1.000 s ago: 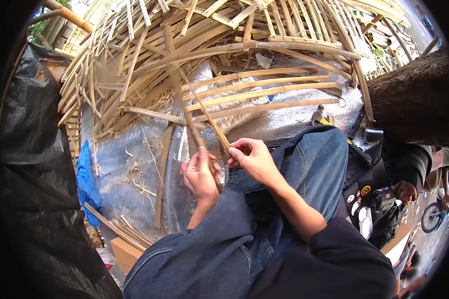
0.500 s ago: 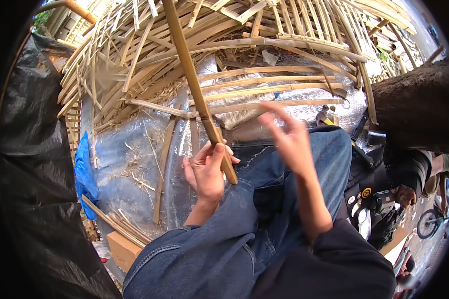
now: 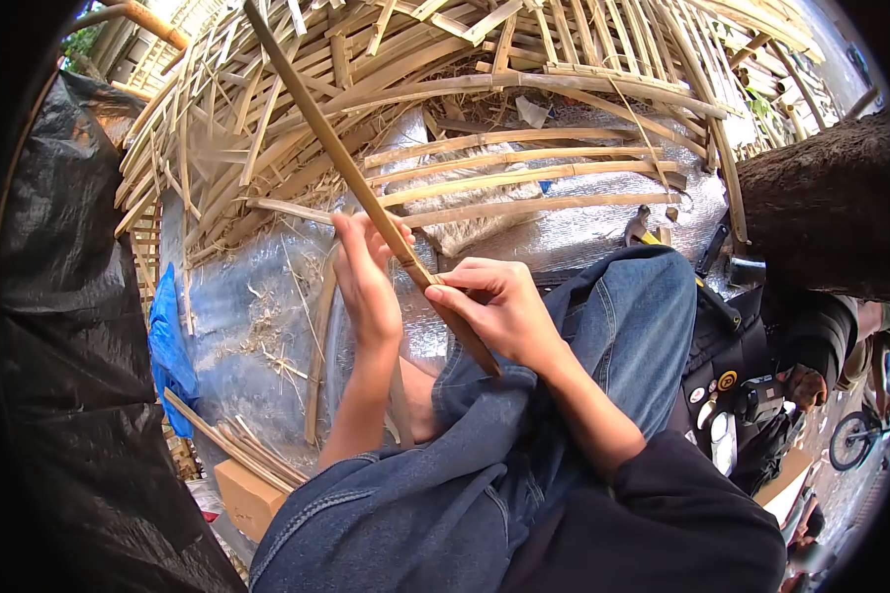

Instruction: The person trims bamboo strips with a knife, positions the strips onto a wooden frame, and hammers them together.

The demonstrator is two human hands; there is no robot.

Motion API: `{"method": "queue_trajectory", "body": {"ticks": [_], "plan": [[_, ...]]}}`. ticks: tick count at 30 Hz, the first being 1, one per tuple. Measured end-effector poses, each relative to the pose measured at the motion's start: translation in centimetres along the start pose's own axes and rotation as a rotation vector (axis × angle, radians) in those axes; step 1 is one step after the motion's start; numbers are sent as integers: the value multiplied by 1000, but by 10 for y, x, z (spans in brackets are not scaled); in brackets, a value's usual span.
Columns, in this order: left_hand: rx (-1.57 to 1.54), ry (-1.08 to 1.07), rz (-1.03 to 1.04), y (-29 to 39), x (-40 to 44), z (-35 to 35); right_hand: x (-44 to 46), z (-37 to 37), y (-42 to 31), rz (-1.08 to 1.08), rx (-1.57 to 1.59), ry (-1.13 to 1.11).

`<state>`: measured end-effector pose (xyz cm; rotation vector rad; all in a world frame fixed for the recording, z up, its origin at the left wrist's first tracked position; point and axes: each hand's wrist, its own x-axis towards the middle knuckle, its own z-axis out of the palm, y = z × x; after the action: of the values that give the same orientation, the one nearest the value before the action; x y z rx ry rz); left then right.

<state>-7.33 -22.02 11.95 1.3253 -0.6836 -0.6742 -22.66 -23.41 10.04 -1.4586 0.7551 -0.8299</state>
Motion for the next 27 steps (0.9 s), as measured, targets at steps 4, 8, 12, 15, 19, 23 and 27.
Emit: {"method": "queue_trajectory", "body": {"ticks": [4, 8, 12, 15, 19, 23, 27], "plan": [[-32, 30, -70, 8, 7, 17, 2, 5, 1, -86, -15, 33], [-124, 173, 20, 22, 4, 35, -1, 14, 15, -17, 259, 60], [-133, 271, 84, 22, 1, 39, 0, 18, 24, 106, 572, 68], [-33, 300, 250, 12, -3, 38, 2, 16, 34, 160, 649, 8], [158, 305, 402, 4, -6, 38, 5, 13, 36, 157, 793, -63], [215, 322, 394, 1, -11, 33, 5, 14, 49, 171, 824, -82], [368, 348, 466, -9, -12, 25, 5, 17, 54, 239, 939, -151]]}}
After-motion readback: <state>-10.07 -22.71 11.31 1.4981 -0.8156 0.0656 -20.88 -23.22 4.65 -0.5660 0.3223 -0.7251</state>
